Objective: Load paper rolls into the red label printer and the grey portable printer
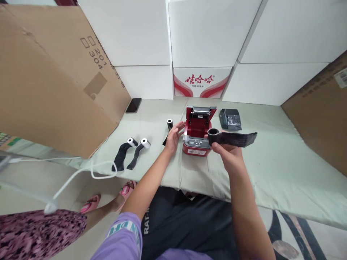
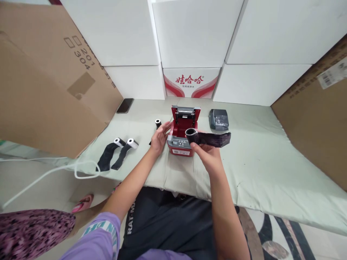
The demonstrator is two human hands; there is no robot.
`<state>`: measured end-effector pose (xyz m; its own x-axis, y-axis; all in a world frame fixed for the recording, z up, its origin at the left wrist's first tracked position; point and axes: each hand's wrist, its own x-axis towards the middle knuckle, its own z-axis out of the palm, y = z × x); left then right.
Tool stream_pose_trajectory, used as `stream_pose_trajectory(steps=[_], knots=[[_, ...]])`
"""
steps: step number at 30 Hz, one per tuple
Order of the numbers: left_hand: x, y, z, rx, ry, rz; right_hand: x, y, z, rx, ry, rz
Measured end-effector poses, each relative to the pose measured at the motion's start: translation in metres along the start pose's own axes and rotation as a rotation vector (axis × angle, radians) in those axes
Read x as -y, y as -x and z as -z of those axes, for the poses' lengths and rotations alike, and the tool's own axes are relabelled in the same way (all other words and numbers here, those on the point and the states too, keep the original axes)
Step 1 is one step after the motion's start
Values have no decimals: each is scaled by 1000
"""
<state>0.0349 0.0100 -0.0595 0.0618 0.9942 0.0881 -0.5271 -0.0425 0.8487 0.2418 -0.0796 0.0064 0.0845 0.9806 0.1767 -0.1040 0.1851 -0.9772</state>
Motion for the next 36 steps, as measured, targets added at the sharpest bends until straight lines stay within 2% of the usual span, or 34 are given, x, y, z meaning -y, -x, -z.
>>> stream_pose_trajectory(steps=[7,13,18,29,32,36], knots=[[1,0,2,28,-25,-17,12,-45,-2,60,112,33],[1,-1,1,9,-17,-17,10,-64,-7,121,221,42],[2,-2,1,7,-15,-15,11,-69,-12,175,365,71],[2,-2,1,17,-33,-25,17,-72,-9,216,370,33],[2,-2,1,12,-26,-22,22,-67,-7,260,284,13],[2,-2,1,9,-28,-14,26,-59,-5,392,93,-70]])
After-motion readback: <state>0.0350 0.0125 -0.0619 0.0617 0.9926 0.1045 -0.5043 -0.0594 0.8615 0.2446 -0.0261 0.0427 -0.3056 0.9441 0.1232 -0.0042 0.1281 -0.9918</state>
